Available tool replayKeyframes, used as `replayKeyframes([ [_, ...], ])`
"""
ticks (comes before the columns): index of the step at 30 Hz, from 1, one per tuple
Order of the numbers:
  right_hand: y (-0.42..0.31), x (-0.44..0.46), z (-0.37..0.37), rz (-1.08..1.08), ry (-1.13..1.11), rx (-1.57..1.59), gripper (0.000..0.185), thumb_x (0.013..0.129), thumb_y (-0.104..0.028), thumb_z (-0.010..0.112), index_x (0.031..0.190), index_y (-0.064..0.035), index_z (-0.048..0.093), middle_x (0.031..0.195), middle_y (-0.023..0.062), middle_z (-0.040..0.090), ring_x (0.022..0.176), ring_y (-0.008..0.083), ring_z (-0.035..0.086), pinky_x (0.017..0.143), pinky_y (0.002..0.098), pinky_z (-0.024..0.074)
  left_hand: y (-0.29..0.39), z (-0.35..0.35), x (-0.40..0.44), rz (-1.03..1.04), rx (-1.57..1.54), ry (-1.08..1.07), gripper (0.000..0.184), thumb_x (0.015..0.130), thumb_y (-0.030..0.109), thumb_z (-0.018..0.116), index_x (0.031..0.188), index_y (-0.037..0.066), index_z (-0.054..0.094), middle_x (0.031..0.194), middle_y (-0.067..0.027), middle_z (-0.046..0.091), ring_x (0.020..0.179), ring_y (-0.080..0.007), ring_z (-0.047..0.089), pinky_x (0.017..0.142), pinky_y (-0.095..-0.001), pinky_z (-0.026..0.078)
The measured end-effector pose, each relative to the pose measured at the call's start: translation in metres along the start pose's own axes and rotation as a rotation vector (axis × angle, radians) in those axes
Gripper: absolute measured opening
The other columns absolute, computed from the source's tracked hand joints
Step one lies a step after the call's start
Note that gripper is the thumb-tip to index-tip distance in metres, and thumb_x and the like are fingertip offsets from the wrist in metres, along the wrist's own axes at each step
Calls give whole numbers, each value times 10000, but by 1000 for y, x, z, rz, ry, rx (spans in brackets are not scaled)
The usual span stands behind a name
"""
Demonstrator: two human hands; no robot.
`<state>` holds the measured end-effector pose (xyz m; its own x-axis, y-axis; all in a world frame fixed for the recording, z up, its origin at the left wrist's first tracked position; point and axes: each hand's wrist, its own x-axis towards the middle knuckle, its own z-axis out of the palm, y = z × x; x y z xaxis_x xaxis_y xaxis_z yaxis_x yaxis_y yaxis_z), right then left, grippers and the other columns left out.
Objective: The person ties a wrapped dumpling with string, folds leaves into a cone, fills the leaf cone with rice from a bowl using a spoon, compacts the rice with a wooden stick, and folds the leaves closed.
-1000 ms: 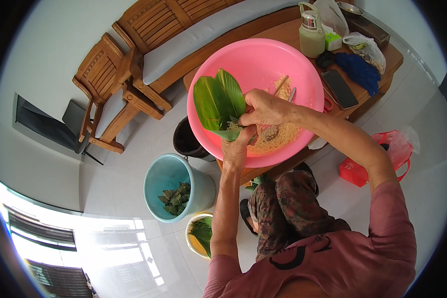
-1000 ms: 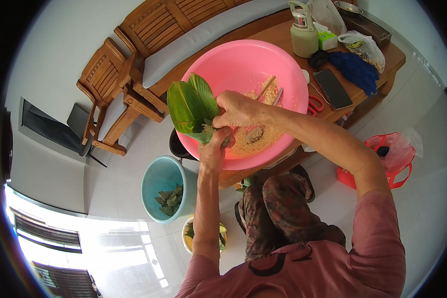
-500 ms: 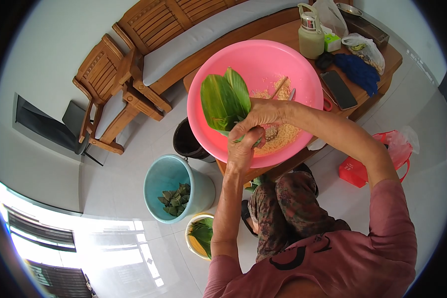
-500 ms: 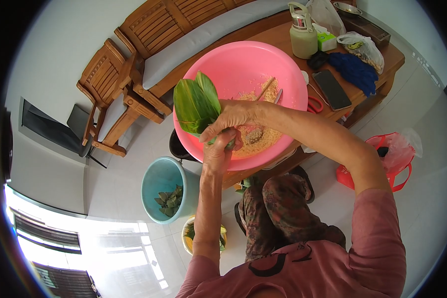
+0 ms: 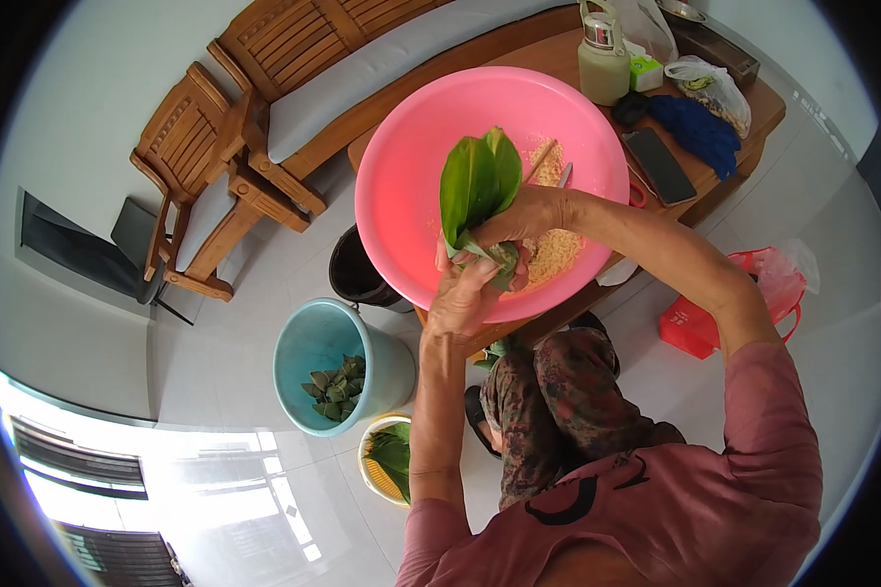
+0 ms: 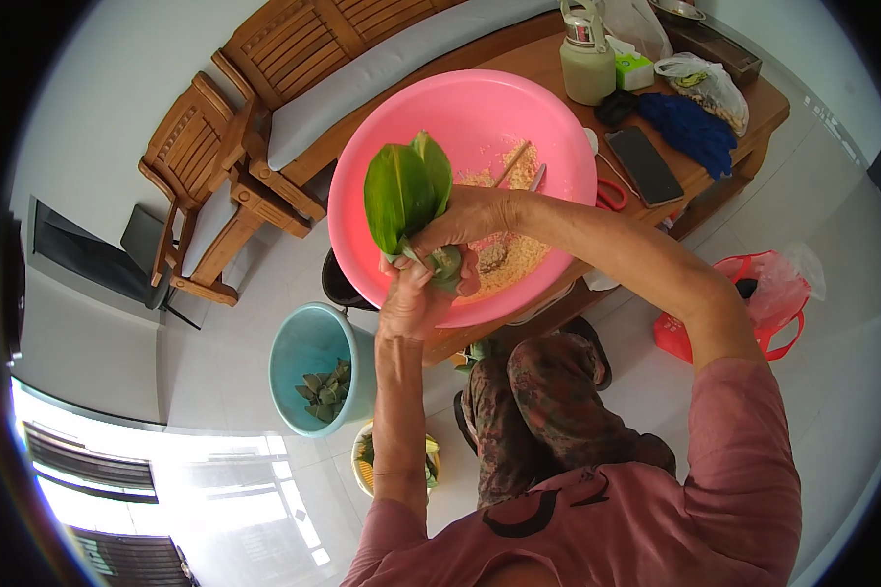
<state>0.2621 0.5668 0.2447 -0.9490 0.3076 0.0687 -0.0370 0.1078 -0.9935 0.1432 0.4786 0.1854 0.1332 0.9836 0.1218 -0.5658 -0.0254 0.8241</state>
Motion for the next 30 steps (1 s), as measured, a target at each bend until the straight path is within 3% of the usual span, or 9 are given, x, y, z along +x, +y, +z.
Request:
replayKeyframes([
  [2, 10, 5, -2, -115, -28, 4, 225, 728, -178, 663, 907, -44, 643, 819, 24, 636, 756, 94, 571, 697, 264, 468, -1, -1, -1, 7, -30, -25, 267, 765, 202, 643, 916, 21, 517, 718, -76, 523, 667, -165, 504, 556, -300, 388],
  [10, 5, 1, 5, 46, 131, -74, 254, 735, -217, 694, 904, -37, 634, 793, 26, 631, 722, 96, 569, 627, 257, 480, -9, -6, 3, 13, 72, 29, 187, 786, 140, 570, 919, 16, 528, 718, -78, 524, 658, -154, 500, 525, -293, 380],
  [14, 13, 4, -6, 32, 9, -101, 285, 753, -244, 696, 952, -53, 625, 841, 27, 627, 757, 94, 567, 652, 254, 478, -8, -9, 5, 62, 47, -2, 334, 769, 282, 665, 969, 44, 543, 818, -71, 564, 673, -152, 522, 517, -268, 402],
  [19, 24, 1, -9, -327, -145, -236, 338, 738, -141, 657, 1067, -98, 591, 965, 35, 603, 886, 116, 566, 751, 279, 466, -11, -17, 6, 23, -41, 16, 565, 709, 477, 680, 1080, 91, 499, 952, -43, 560, 797, -163, 554, 543, -269, 447],
  [20, 30, 1, -10, -414, -109, -293, 347, 725, -111, 643, 1068, -99, 592, 964, 40, 604, 890, 127, 572, 758, 285, 467, -11, -11, 6, 29, -100, 62, 210, 847, 236, 577, 941, 49, 566, 778, -30, 562, 648, -132, 516, 540, -268, 408],
  [21, 33, 1, -11, -503, -69, -349, 360, 711, -82, 629, 1068, -101, 593, 964, 46, 606, 894, 139, 577, 765, 291, 467, -14, -15, 7, 29, -107, 54, 222, 847, 248, 578, 949, 50, 563, 790, -29, 563, 660, -132, 520, 548, -270, 414],
  [22, 32, -2, -9, -391, -58, -336, 369, 692, -99, 595, 1060, -74, 582, 1068, 106, 592, 1066, 266, 528, 924, 400, 399, -19, -21, 9, 28, -112, 43, 235, 847, 259, 579, 956, 52, 560, 802, -28, 563, 672, -131, 523, 556, -273, 421],
  [26, 44, 6, -17, -532, -12, -346, 345, 712, -125, 580, 1056, -93, 590, 1055, 95, 594, 1029, 237, 542, 893, 373, 417, -15, -18, 16, 31, -114, 60, 298, 841, 296, 590, 1006, 55, 531, 875, -28, 560, 728, -140, 531, 597, -293, 444],
  [30, 51, 10, -25, -507, 28, -350, 351, 714, -201, 631, 1052, -111, 596, 1066, 87, 591, 1044, 238, 533, 905, 376, 406, -13, -30, 21, 51, -80, -115, 630, 703, 496, 671, 1128, 81, 464, 998, -46, 552, 896, -194, 550, 694, -343, 478],
])
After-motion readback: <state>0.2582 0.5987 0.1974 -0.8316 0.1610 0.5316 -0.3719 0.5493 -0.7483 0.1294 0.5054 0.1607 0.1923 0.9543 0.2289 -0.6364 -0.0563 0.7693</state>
